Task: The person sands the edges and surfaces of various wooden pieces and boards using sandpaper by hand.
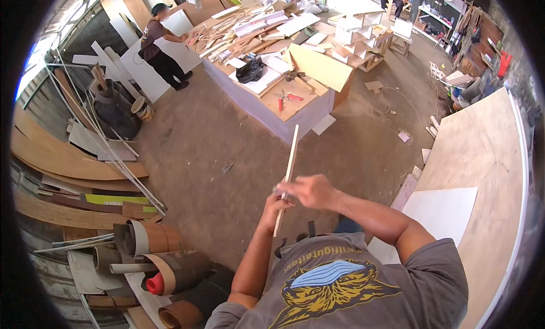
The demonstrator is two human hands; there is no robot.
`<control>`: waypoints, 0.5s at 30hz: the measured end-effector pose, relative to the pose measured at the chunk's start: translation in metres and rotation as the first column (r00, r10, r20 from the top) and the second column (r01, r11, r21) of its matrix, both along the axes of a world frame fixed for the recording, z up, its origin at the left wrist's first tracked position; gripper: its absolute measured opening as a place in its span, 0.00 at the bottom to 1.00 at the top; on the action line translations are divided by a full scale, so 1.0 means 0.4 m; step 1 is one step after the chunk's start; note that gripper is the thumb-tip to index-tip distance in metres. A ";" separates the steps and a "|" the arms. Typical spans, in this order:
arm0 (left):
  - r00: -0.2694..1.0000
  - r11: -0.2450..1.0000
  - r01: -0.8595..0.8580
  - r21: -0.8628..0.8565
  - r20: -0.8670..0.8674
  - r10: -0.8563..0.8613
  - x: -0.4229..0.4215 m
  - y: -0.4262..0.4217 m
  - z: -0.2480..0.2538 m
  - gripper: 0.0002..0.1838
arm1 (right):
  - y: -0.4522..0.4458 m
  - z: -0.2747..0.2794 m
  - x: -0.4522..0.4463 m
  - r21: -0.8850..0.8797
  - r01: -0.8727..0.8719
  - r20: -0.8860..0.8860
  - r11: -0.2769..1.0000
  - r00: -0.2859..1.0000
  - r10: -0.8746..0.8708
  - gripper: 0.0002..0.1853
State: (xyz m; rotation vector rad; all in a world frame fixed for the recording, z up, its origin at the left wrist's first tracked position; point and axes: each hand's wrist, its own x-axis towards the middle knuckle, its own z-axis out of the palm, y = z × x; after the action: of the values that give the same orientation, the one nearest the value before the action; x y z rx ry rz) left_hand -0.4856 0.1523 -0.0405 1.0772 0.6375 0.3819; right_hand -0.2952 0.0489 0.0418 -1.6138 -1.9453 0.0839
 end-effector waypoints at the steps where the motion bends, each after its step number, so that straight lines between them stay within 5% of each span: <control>1: 1.000 1.000 0.001 0.017 -0.023 0.000 -0.003 -0.007 0.038 0.38 | 0.005 -0.001 0.005 -0.017 0.060 -0.037 0.998 0.997 -0.061 0.23; 4: 0.998 0.999 0.005 0.034 -0.065 -0.002 -0.006 -0.022 0.100 0.38 | 0.030 -0.006 0.031 -0.074 0.229 -0.127 0.971 0.963 -0.237 0.23; 5: 0.998 1.000 0.013 0.014 -0.066 -0.012 -0.011 -0.019 0.079 0.40 | 0.026 -0.026 0.008 0.062 0.153 -0.219 0.986 0.966 -0.136 0.22; 9: 0.998 0.999 0.050 -0.013 -0.049 -0.051 -0.007 -0.006 -0.035 0.48 | -0.013 -0.020 -0.021 0.040 -0.028 -0.033 0.999 0.999 0.029 0.20; 13: 0.997 1.000 0.023 -0.016 -0.076 -0.024 0.006 -0.037 0.074 0.40 | 0.019 -0.034 0.052 0.029 0.290 -0.180 0.957 0.943 -0.280 0.21; 15: 0.996 0.999 0.025 -0.020 -0.082 -0.026 0.017 -0.036 0.083 0.33 | 0.008 -0.051 0.028 0.010 0.209 -0.184 0.978 0.962 -0.203 0.22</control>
State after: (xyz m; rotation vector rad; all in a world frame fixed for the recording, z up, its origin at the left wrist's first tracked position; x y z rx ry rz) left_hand -0.4787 0.1381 -0.0071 1.0863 0.6983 0.3100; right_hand -0.2839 0.0521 0.0214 -1.7164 -1.6255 0.1142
